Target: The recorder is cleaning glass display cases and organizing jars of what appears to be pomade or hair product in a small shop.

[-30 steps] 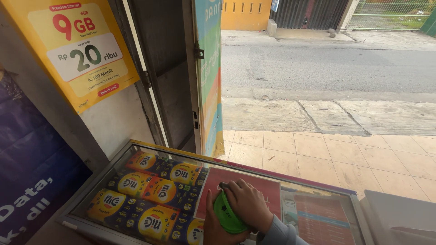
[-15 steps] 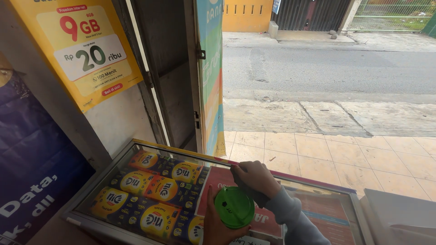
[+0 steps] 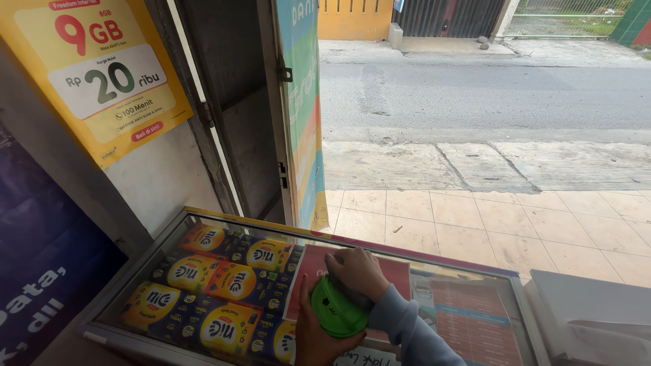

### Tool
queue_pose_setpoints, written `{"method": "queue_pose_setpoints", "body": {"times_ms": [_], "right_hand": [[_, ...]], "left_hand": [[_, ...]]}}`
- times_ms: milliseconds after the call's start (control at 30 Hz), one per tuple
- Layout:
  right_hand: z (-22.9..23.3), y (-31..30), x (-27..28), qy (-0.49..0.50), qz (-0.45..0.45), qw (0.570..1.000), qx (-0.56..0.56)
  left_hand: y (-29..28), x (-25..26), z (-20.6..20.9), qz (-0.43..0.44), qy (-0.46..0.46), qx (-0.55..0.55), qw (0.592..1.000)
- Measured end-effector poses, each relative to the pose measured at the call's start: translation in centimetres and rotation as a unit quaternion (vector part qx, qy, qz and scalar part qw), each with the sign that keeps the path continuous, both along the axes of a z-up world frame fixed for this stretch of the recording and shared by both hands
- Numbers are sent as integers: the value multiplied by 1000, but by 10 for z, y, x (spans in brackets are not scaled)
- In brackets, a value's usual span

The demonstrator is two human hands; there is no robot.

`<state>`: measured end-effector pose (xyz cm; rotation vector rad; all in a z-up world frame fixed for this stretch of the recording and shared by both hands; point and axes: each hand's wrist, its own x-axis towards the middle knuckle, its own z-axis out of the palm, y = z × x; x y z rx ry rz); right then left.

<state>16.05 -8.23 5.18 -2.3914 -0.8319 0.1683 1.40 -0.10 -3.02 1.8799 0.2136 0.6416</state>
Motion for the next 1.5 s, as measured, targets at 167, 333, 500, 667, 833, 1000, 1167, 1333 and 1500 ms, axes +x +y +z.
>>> {"method": "queue_pose_setpoints", "body": {"times_ms": [167,333,500,667,833,1000,1167,1333,1500], "right_hand": [[-32,6,52,28,36,999,4],[51,-16,-22,17,-10,1000,-14],[-19,-27,-48,-267,148,941,147],[-3,-12,-42,-126,36,990,53],[-31,4,27,-28,-18,999,-13],[-27,0,55,30,59,997,40],[6,-25,-25,-193,67,976,71],[-4,-18,-38,-136,33,990,16],[-10,-4,9,31,26,999,-9]], "left_hand": [[2,3,-2,1,6,32,999],[4,5,-11,-17,14,10,1000],[3,3,-3,-8,39,-26,999],[1,-2,0,-11,25,10,1000],[1,-3,9,-21,24,3,999],[1,-1,7,5,16,45,999],[8,8,-15,-16,7,27,999],[2,7,-4,-9,-56,65,996],[1,4,-9,10,23,22,999]]}}
